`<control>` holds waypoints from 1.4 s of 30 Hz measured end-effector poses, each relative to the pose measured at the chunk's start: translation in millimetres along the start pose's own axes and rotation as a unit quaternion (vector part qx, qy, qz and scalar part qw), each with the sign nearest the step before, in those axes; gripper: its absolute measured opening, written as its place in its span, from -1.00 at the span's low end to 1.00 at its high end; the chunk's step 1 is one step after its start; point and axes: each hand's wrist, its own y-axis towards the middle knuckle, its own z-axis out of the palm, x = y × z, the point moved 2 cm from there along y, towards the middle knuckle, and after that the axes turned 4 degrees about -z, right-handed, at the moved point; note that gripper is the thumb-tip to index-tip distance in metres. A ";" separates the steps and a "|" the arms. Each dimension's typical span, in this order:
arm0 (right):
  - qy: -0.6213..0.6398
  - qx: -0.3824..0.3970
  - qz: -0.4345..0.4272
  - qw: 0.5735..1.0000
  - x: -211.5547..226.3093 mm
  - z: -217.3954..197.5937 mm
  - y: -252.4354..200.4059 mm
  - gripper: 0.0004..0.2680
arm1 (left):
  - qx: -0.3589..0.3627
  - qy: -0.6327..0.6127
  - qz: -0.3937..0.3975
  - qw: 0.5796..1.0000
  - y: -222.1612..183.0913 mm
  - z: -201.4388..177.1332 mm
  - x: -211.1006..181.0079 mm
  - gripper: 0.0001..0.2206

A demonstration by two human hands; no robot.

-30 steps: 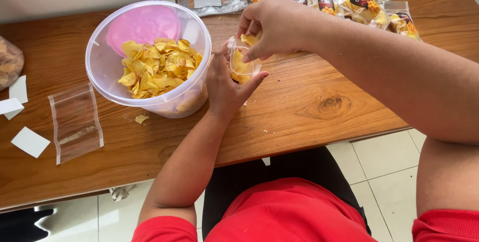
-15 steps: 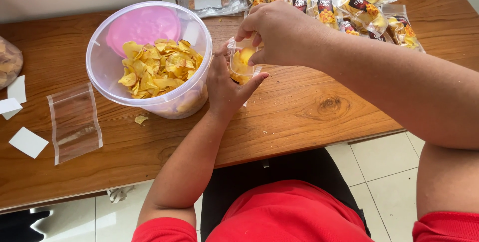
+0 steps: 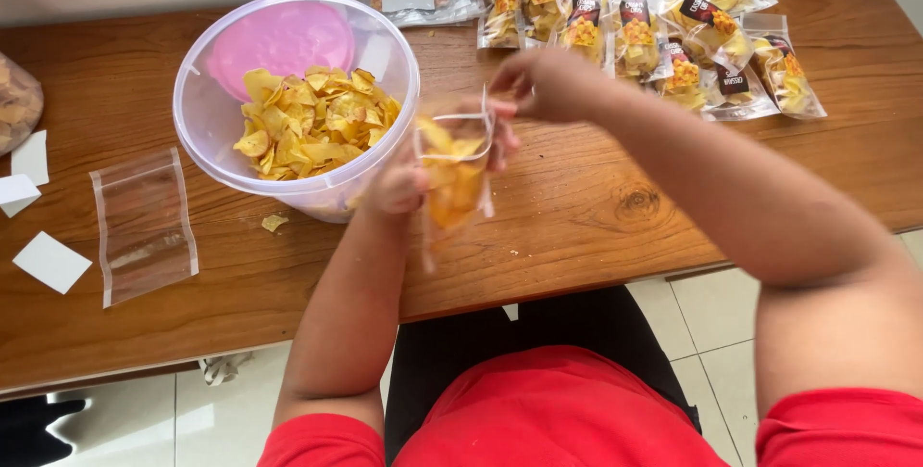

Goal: Manually packaging chips from a large plastic container into small individual plastic bags.

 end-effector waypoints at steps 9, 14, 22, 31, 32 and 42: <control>-0.053 -0.027 -0.118 0.991 -38.4 79.2 47.8 -0.81 | 0.111 -0.178 0.016 0.978 -18.2 -17.1 0.1 -0.01; -0.041 -0.011 -0.091 0.995 -47.7 89.5 77.0 -0.89 | 0.128 -0.261 0.034 0.956 -17.3 1.3 -20.7 -0.13; 0.087 0.003 -0.210 0.974 5.5 94.9 82.4 -0.91 | 0.223 -0.219 0.030 0.949 -14.6 11.9 -40.9 -0.23; 0.037 -0.044 -0.186 0.981 0.7 124.0 111.6 -0.92 | 0.278 -0.241 -0.033 0.929 -18.6 -0.3 -37.3 -0.14; 0.036 -0.044 -0.186 0.981 -2.0 121.2 113.1 -0.92 | 0.279 -0.241 -0.032 0.929 -20.0 -2.9 -31.6 -0.14; 0.091 -0.090 -0.219 0.967 1.9 102.2 143.5 -0.88 | 0.254 -0.237 -0.199 0.917 -8.2 41.3 23.9 -0.21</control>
